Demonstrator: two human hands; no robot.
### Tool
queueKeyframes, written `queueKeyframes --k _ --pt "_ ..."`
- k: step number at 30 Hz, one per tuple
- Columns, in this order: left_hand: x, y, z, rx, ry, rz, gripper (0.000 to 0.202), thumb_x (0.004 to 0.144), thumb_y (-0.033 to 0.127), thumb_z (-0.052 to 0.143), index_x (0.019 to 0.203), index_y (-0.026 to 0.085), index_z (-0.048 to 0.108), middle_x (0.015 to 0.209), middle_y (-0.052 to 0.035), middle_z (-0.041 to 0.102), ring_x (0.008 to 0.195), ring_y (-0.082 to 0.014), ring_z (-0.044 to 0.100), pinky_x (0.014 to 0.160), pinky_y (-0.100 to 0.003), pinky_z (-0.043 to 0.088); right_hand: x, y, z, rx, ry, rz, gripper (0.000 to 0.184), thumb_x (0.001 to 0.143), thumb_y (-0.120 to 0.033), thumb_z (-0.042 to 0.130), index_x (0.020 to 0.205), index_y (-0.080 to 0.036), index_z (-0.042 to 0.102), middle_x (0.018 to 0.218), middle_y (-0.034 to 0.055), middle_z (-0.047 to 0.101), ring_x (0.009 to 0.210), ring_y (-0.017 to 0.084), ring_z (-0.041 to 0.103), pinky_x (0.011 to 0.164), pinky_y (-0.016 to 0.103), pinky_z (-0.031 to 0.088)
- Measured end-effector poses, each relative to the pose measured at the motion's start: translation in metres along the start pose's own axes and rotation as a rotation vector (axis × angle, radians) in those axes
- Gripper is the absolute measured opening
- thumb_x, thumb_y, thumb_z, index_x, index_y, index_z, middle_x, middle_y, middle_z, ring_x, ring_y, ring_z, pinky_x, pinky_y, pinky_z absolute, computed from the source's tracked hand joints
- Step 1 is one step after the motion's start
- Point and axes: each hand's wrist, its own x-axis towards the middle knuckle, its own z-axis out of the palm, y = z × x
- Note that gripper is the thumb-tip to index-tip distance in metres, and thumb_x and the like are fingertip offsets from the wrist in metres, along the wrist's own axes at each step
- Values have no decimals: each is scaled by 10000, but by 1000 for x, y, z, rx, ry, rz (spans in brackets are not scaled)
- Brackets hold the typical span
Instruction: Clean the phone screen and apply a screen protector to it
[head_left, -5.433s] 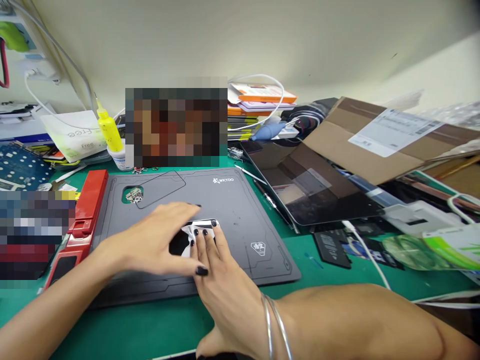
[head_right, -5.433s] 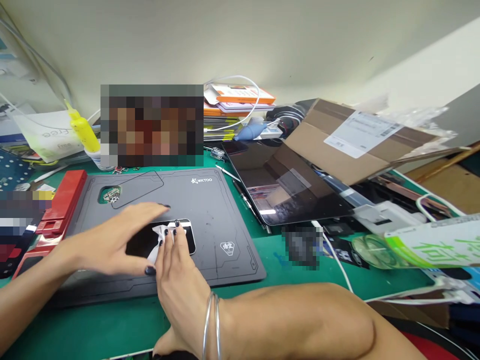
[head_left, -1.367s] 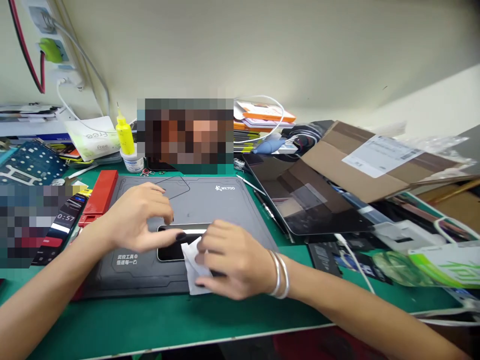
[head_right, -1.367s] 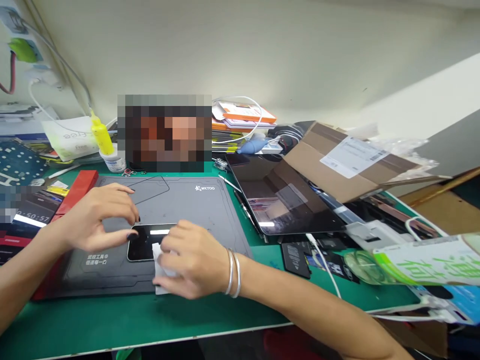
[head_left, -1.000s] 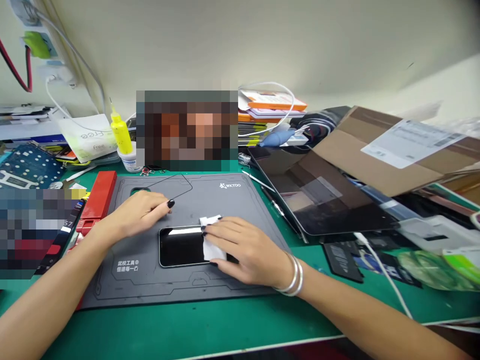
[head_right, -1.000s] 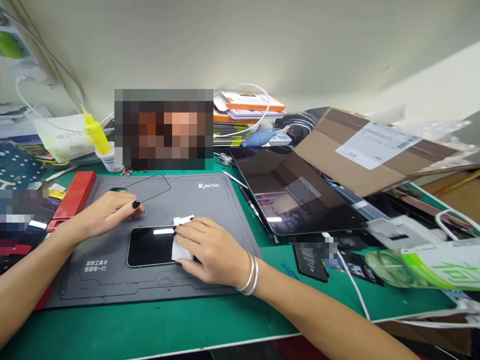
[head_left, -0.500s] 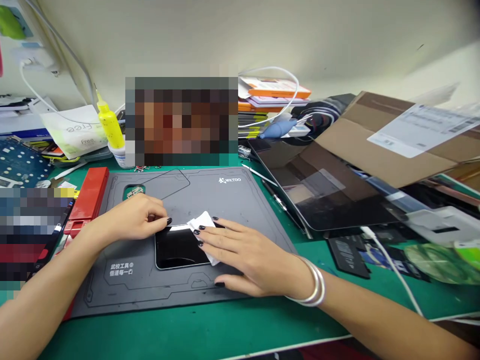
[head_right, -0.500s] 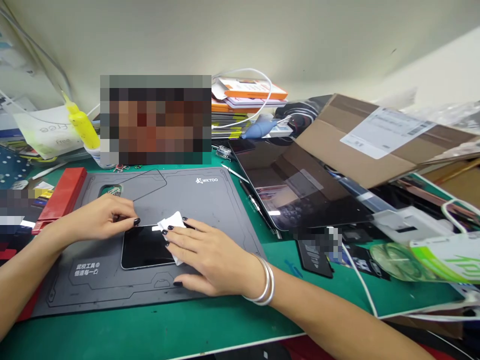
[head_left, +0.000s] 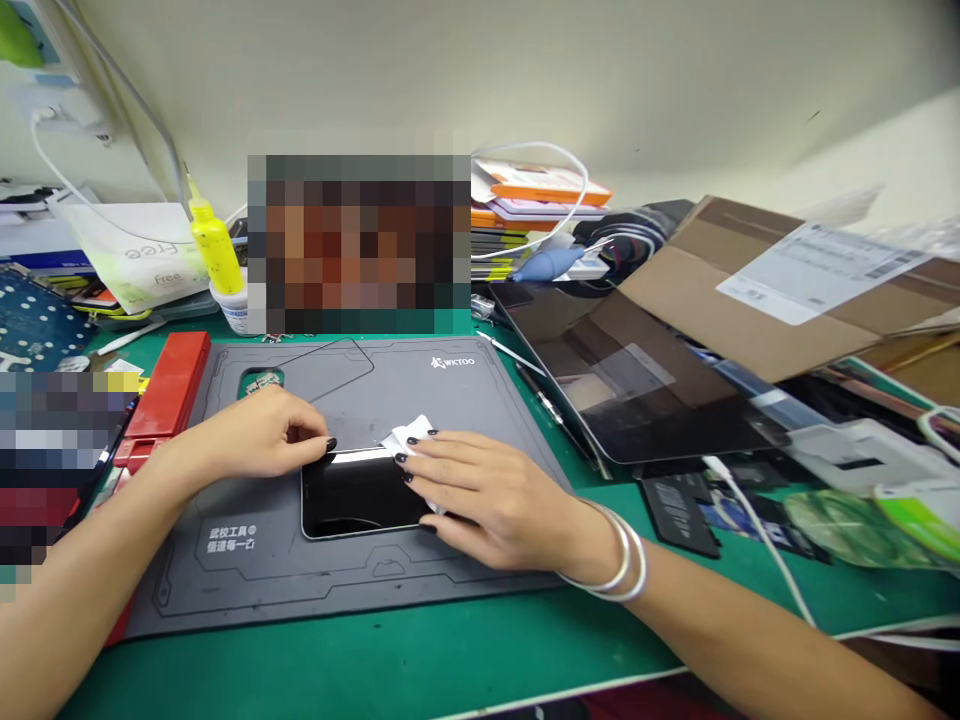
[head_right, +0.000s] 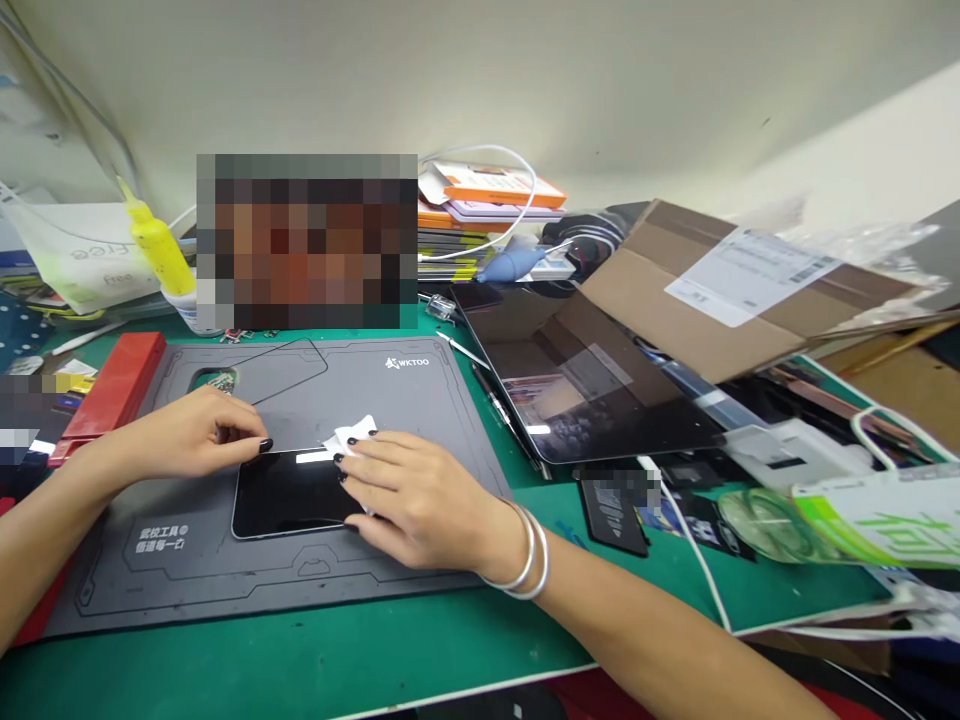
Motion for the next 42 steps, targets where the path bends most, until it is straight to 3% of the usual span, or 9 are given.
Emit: queueKeyframes --k 6,11,15,21,25,30,36,42 --pt "1 -1 0 -7 -12 -26 270 880 278 499 667 192 642 612 22 638 547 -100 542 562 -235 392 0 -2 1 62 62 -38 205 959 -201 534 964 -100 713 1021 111 761 971 204 718 934 387 581" --pt "0 -2 0 -37 -30 -39 252 871 281 506 676 196 642 627 23 648 562 -103 553 572 -235 400 -1 -3 0 31 2 -28 181 954 -203 545 980 -138 712 1081 73 756 1097 231 686 1027 455 520" --pt "0 -2 1 -47 -24 -35 257 877 292 504 689 195 650 637 19 655 569 -106 558 578 -235 404 -2 -3 0 47 8 -30 177 962 -203 543 977 -156 713 1075 45 762 1062 210 701 1007 423 531" --pt "0 -1 0 -46 -52 -75 258 875 308 507 709 191 666 658 15 667 593 -106 565 602 -237 403 0 -4 1 10 53 -10 188 946 -237 565 941 -129 718 1001 85 770 978 232 724 912 414 581" --pt "1 0 0 -41 -53 -94 261 871 312 507 716 190 678 664 14 673 601 -107 563 610 -241 398 0 -5 2 57 71 -22 186 956 -239 556 943 -148 717 991 58 775 954 201 733 904 385 587" --pt "1 0 1 -30 -59 -112 258 866 309 509 704 193 674 652 18 663 591 -106 548 597 -245 384 -2 -1 2 -51 106 56 133 925 -190 592 912 -164 721 952 49 780 896 204 748 881 407 606" --pt "1 0 0 -36 -57 -107 249 866 307 513 724 194 682 672 14 678 608 -106 564 622 -244 393 0 -6 4 50 115 10 165 940 -191 569 904 -134 720 943 76 777 896 194 747 856 338 633" --pt "2 1 -1 -37 -67 -109 255 872 310 512 712 193 673 652 20 663 588 -98 547 608 -238 390 -2 -2 2 -31 90 53 157 933 -185 580 922 -120 723 991 95 771 948 232 742 868 369 637"
